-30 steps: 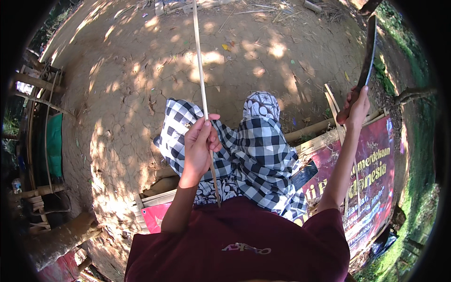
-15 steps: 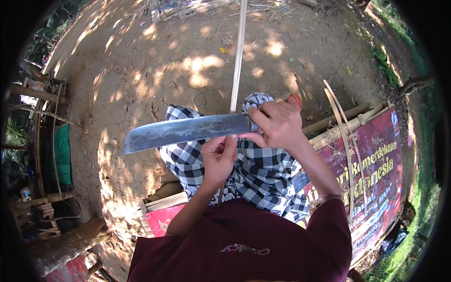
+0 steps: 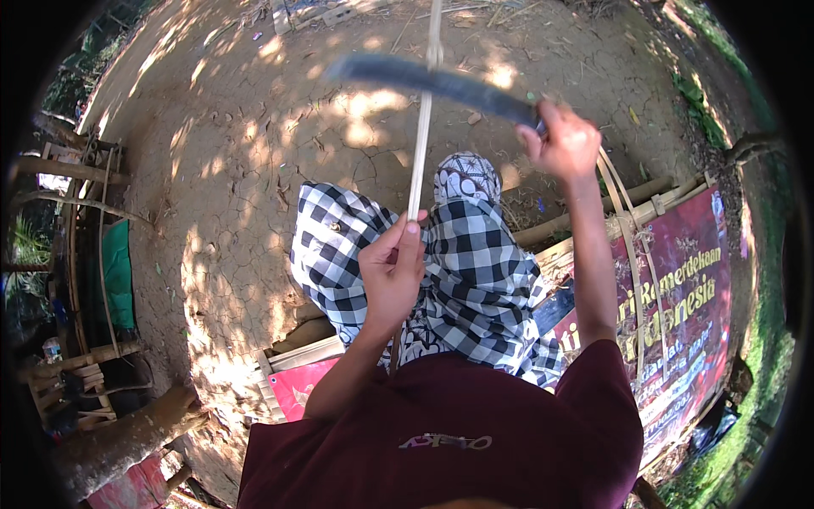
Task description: The person splits and shaves a thin bamboo stick using a machete while sitting on a low platform.
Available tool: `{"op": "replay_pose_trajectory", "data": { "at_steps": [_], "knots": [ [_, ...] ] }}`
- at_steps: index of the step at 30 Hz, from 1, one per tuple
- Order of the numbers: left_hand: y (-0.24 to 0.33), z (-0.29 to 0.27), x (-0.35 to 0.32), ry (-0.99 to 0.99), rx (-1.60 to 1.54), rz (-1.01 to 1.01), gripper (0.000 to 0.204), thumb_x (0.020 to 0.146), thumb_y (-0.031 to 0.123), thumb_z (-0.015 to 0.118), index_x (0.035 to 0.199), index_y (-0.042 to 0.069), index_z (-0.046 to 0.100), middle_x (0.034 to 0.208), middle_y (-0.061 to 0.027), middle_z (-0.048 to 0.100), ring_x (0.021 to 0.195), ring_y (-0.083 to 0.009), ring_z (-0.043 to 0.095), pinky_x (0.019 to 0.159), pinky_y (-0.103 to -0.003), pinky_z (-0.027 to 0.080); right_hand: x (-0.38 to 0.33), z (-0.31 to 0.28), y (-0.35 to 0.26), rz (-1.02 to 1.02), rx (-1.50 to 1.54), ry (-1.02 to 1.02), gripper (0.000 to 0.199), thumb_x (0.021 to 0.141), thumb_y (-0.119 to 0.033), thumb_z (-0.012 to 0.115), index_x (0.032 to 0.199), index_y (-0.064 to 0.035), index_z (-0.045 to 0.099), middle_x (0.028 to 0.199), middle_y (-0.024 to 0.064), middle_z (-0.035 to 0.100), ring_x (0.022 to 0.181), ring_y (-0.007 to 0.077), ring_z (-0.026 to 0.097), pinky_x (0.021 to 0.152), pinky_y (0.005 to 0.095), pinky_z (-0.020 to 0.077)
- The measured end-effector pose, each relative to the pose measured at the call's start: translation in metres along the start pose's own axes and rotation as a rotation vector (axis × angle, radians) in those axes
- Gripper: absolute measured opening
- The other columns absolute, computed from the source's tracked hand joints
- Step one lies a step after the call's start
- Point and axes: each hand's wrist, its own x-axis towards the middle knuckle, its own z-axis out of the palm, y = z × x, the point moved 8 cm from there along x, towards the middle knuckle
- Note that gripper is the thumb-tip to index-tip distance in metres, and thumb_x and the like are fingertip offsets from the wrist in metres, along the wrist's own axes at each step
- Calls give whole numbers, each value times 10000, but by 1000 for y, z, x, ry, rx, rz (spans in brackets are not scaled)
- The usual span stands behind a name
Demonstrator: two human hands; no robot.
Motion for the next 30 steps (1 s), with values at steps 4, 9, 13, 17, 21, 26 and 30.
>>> {"op": "replay_pose_trajectory", "data": {
  "at_steps": [4,9,13,17,21,26,30],
  "knots": [
    [23,-56,-12,153,-63,91,262,983,143,439,1148,-26,553,585,60,331,476,-13,263,414,-184,222,-4,-21,186,936,-154,56,542,891,-523,403,990,-55,658,792,212,660,810,397,642,739,469,497],
    [16,-78,2,124,-263,14,252,986,164,425,1095,-15,566,629,34,380,512,-42,292,446,-197,265,-38,-24,202,1079,713,397,457,928,-468,467,755,-52,545,571,11,487,417,79,429,372,220,316],
    [-7,-62,8,-66,-557,-195,314,1002,242,343,934,-2,528,671,-19,429,536,-90,348,496,-227,322,-37,-25,146,982,882,258,404,950,-440,447,810,-71,533,613,-14,455,464,60,413,400,203,315],
    [9,-48,9,-200,-564,-278,297,1006,303,329,911,57,464,660,-19,414,540,-85,355,487,-223,321,-21,-28,62,672,1007,136,262,981,-296,429,901,-60,510,660,-16,452,513,33,400,450,183,320],
    [16,-44,5,-358,-565,-283,319,1003,323,347,1016,45,503,634,31,339,542,-55,304,475,-189,275,17,-56,-68,207,754,-38,257,808,-203,648,925,-6,531,605,26,436,494,109,397,460,264,299],
    [28,-36,1,-382,-512,-91,217,976,218,451,1076,39,522,682,19,399,578,-59,326,505,-197,293,16,-73,-169,-238,584,-110,410,730,-417,690,890,-54,588,693,65,519,555,217,547,513,319,412],
    [33,-35,-2,-222,-461,-70,125,950,49,450,1020,7,544,777,-14,499,622,-49,394,519,-201,322,7,-76,-192,-419,490,-99,448,732,-516,643,805,-77,592,634,31,462,519,182,527,466,307,412]
  ]
}}
